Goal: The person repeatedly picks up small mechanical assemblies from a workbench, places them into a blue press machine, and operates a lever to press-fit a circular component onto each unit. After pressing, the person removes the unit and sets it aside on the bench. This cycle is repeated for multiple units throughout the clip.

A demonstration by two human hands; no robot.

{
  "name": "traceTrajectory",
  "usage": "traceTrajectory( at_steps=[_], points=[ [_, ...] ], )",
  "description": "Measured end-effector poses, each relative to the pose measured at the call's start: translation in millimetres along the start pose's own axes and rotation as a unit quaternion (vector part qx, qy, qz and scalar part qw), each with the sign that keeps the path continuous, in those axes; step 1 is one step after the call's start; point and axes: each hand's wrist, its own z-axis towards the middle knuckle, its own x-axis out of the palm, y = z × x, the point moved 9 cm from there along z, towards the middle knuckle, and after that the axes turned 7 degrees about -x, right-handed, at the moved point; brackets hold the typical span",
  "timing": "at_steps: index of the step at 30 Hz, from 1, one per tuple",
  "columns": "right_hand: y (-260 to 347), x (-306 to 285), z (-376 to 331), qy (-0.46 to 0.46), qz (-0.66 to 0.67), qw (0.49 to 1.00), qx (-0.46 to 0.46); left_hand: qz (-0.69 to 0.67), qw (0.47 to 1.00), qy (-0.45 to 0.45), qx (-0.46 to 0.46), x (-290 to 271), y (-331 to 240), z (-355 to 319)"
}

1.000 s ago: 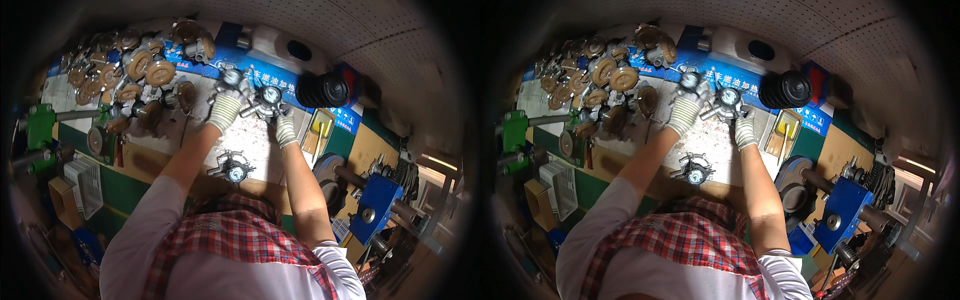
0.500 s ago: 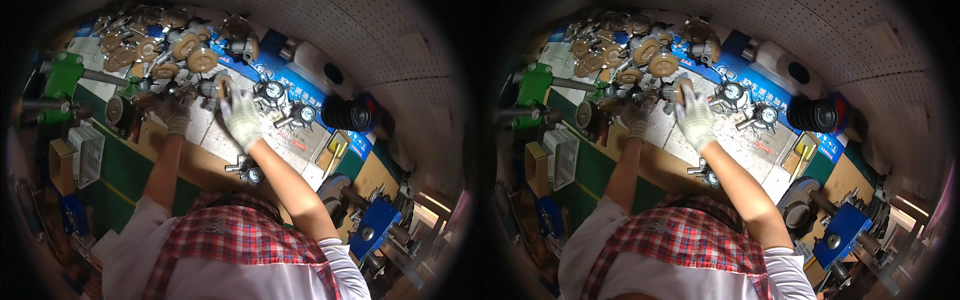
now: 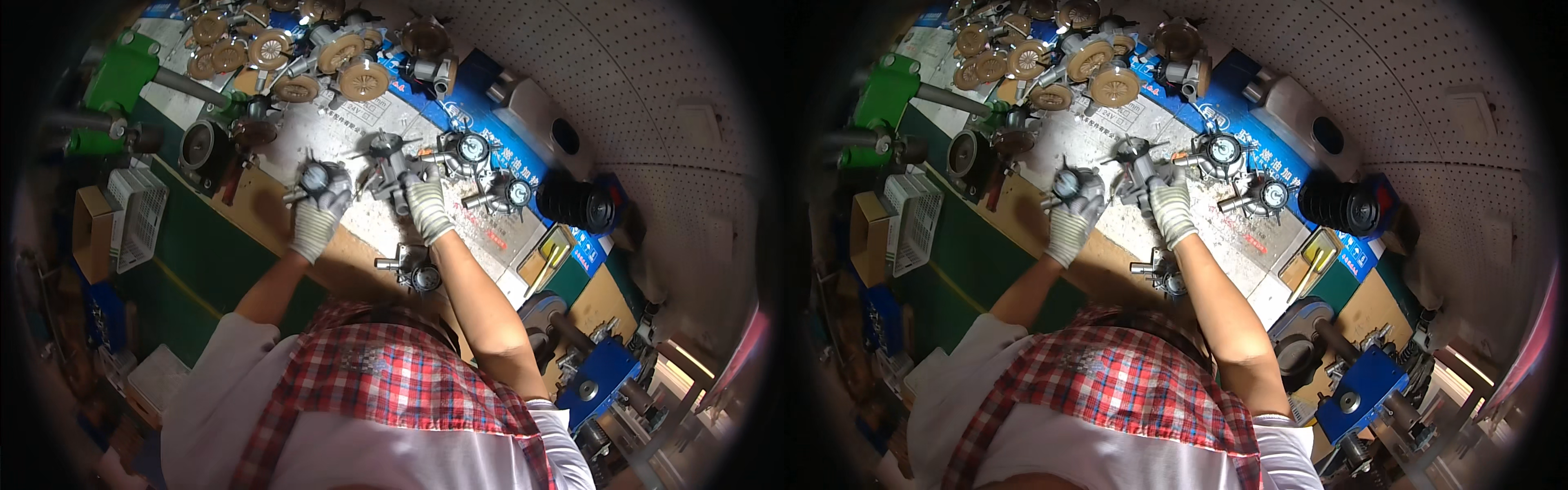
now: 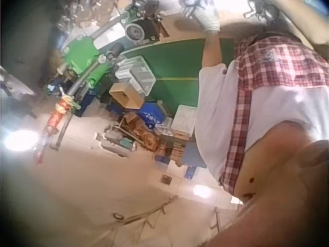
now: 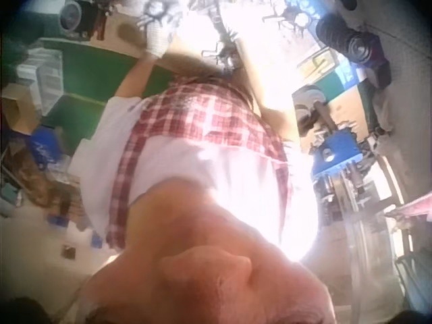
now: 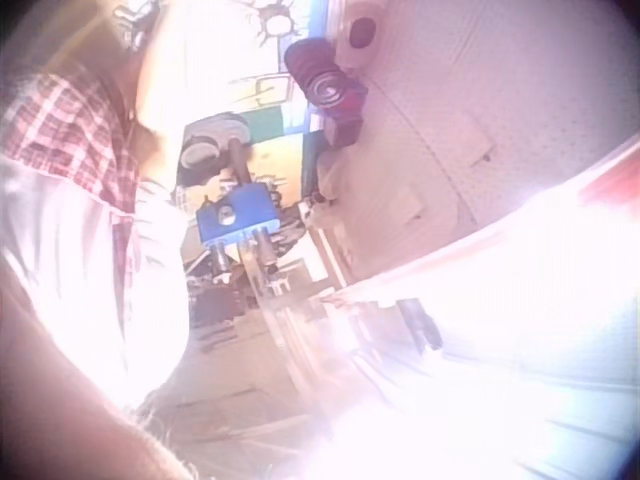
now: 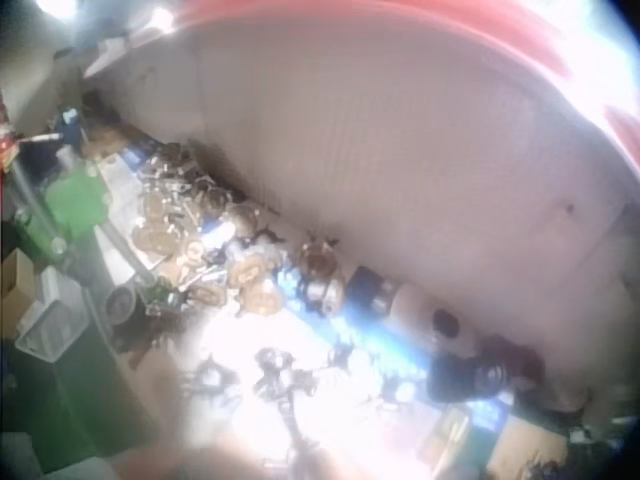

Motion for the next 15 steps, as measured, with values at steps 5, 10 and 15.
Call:
traceTrajectory(
  at_steps=[5, 10, 15],
  points=[
    [-12.5, -41.5, 7.4, 0.028, -0.355, 0.908, -0.221, -0.132, 0.962, 0.055, 0.233, -25.9, -53.9, -54.4],
    [22.1, -63.8, -29.5, 0.089, -0.592, 0.792, -0.12, -0.165, 0.977, -0.119, -0.057, -100.8, 74.3, 28.9],
    [55.9, -78.6, -53.0, 0.053, -0.588, 0.777, -0.217, 0.03, 0.967, -0.05, -0.248, -73.1, 224.7, 77.7]
  ],
)
